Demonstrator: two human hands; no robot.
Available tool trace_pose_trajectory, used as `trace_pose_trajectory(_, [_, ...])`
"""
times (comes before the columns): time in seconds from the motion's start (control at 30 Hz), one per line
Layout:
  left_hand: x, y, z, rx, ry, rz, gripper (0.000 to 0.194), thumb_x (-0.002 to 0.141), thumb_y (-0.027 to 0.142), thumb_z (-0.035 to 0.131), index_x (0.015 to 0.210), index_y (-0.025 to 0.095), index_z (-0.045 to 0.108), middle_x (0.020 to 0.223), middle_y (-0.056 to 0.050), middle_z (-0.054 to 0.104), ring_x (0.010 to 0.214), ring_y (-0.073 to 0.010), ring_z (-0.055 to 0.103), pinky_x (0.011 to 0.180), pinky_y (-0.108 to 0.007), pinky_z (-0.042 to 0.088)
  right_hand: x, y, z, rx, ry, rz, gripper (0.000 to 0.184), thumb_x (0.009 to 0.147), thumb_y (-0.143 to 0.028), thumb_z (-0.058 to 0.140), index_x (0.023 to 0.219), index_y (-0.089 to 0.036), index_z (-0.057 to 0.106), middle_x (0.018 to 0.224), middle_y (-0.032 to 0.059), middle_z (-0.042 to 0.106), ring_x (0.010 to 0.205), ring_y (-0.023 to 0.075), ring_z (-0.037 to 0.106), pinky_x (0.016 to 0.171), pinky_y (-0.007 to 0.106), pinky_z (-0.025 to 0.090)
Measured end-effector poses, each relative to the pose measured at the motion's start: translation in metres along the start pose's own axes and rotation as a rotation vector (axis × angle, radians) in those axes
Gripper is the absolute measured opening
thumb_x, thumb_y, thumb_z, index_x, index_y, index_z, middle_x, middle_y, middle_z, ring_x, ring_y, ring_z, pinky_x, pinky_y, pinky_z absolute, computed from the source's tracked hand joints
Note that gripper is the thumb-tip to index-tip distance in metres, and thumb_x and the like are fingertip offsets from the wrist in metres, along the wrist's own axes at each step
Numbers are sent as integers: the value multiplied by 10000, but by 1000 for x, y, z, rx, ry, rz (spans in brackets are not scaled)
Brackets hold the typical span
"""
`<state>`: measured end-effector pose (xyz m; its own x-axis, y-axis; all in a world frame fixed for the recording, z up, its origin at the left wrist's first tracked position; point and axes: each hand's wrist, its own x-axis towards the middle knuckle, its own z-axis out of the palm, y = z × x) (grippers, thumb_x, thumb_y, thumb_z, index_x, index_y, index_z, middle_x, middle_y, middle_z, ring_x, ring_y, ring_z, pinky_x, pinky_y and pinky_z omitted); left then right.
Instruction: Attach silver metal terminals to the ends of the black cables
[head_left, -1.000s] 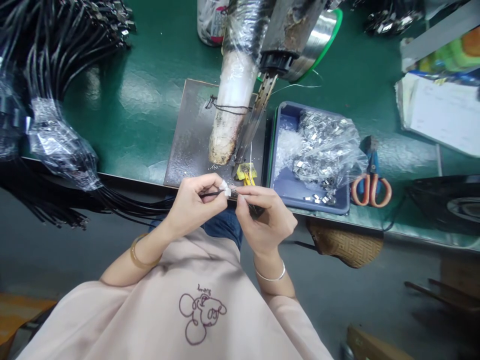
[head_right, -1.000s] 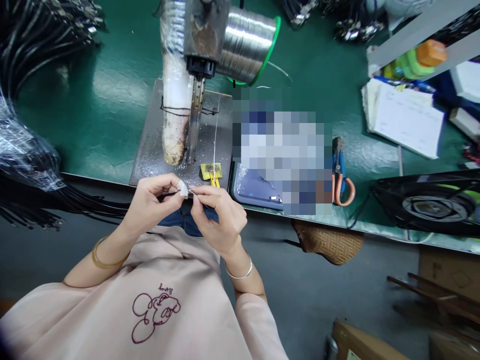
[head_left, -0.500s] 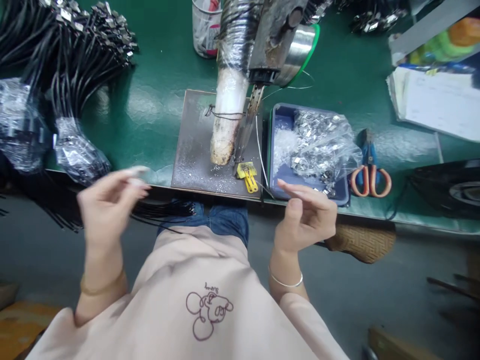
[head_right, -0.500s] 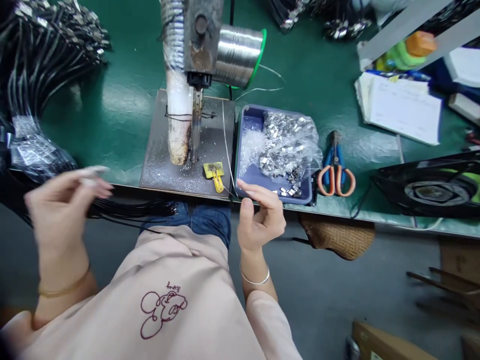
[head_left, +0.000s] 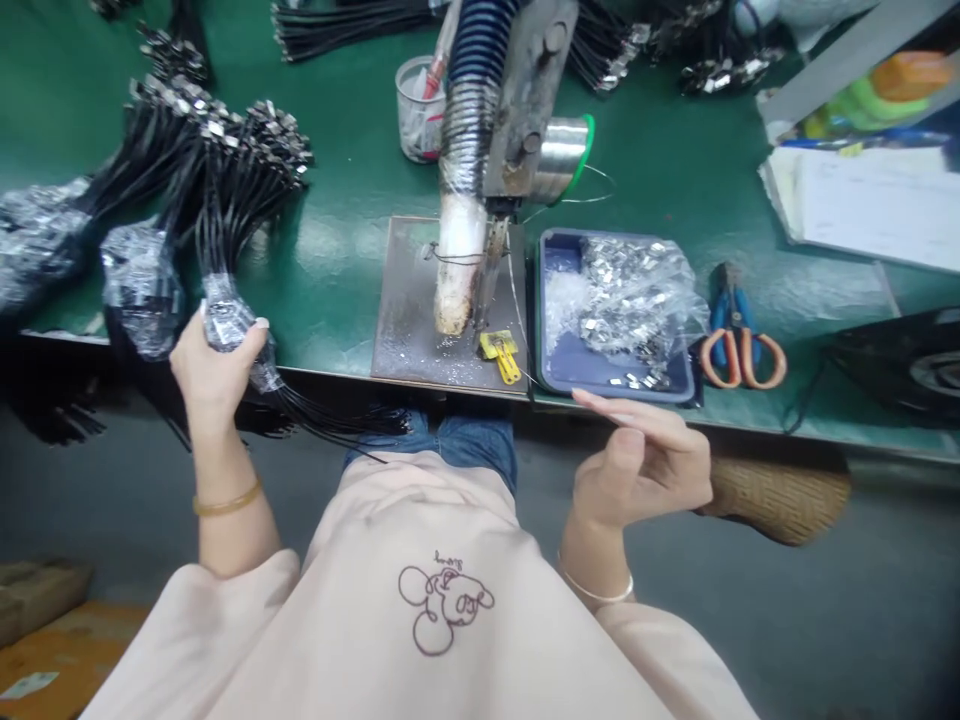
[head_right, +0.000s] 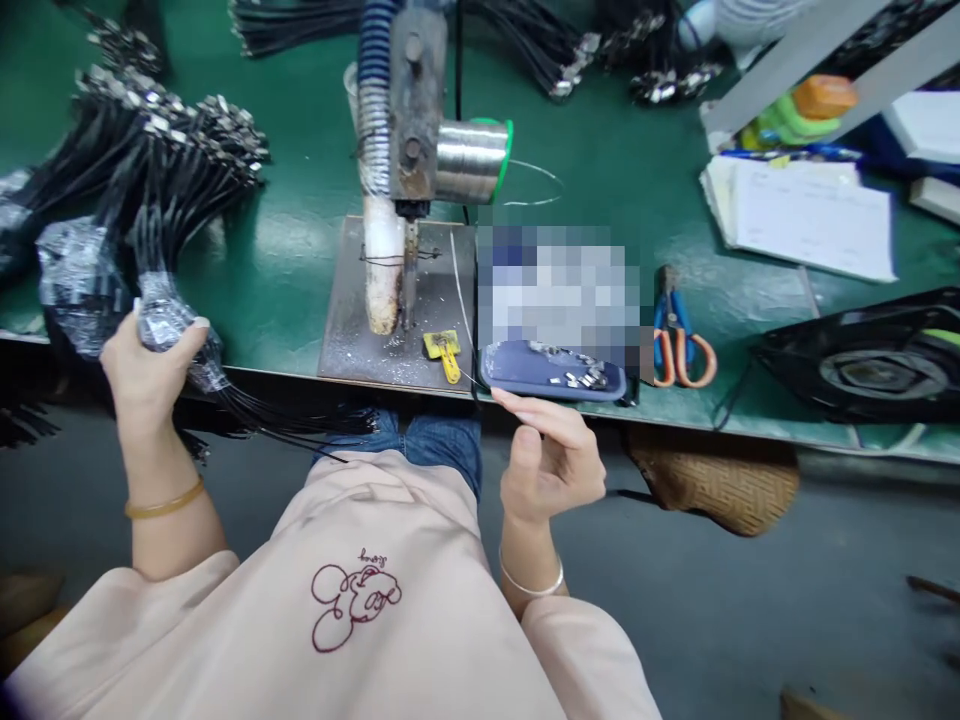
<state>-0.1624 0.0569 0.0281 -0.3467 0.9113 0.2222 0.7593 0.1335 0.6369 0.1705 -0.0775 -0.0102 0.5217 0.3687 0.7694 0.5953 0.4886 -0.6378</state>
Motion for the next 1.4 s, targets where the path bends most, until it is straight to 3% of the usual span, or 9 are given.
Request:
trace_pose_trajectory(0.17, [12,-27,-6,-84,19,-134,292,662,334,758,894,166,701,783,-12,712,780,-218,667,761,-327,549,-18,-8,-3,120,-174,89,111,898,-145,710,944,-235,755,801,0,801,649,208,773,560,337,626])
trace_pose_trajectory(0.3, [17,-31,-4,-385,-29,-224,391,503,265,834,862,155,725,753,4,711,804,-216,678,835,-319,546,-31,-17,-5,192,-405,162,156,882,-70,684,901,-218,731,801,5,803,643,198,777,564,312,637])
trace_pose_trajectory(0.57, [-15,-32,-4,-648,204,-279,457,456,320,850,868,160,735,793,-24,752,771,-209,694,785,-347,590,-26,-37,-4,180,-726,204,177,916,-72,636,855,-230,684,754,-6,789,638,158,758,632,260,625])
trace_pose_trajectory(0.67, [-24,-32,-39,-748,248,-299,437,401,313,868,787,167,723,696,-1,730,623,-156,646,653,-310,571,-22,-37,0,182,-824,209,181,927,-83,626,837,-232,675,744,-12,776,629,144,746,625,231,604])
trace_pose_trajectory(0.8, [-11,-26,-113,-785,340,-259,299,432,324,810,675,184,705,619,31,713,503,-112,574,503,-252,502,-25,-34,9,226,-994,244,179,952,-127,609,812,-229,657,743,-9,758,626,136,734,623,215,584])
trace_pose_trajectory(0.93, [36,-26,-181,-650,384,-43,265,491,321,797,664,166,670,620,93,636,552,-66,549,643,-255,541,-31,-34,24,255,-1180,309,198,985,-210,583,799,-225,647,739,8,742,636,149,722,630,232,570])
trace_pose_trajectory(1.03, [84,-28,-202,-518,354,107,368,481,318,872,636,133,595,624,97,534,590,-40,509,722,-254,521,-34,-38,36,281,-1292,329,208,1001,-252,557,821,-224,658,754,14,741,655,151,715,646,236,564])
trace_pose_trajectory(1.17, [137,-31,-184,-548,224,66,398,435,122,910,749,133,667,680,76,621,653,-71,524,725,-247,543,-36,-43,43,257,-1382,379,249,1020,-317,534,827,-226,662,773,21,737,684,157,709,675,243,565])
trace_pose_trajectory(1.4, [188,-47,-100,-525,-27,-41,538,475,78,838,1008,96,768,923,-27,779,919,-208,709,1012,-415,580,-44,-42,42,168,-1328,406,324,1018,-422,551,778,-234,660,736,10,723,649,152,696,644,224,561])
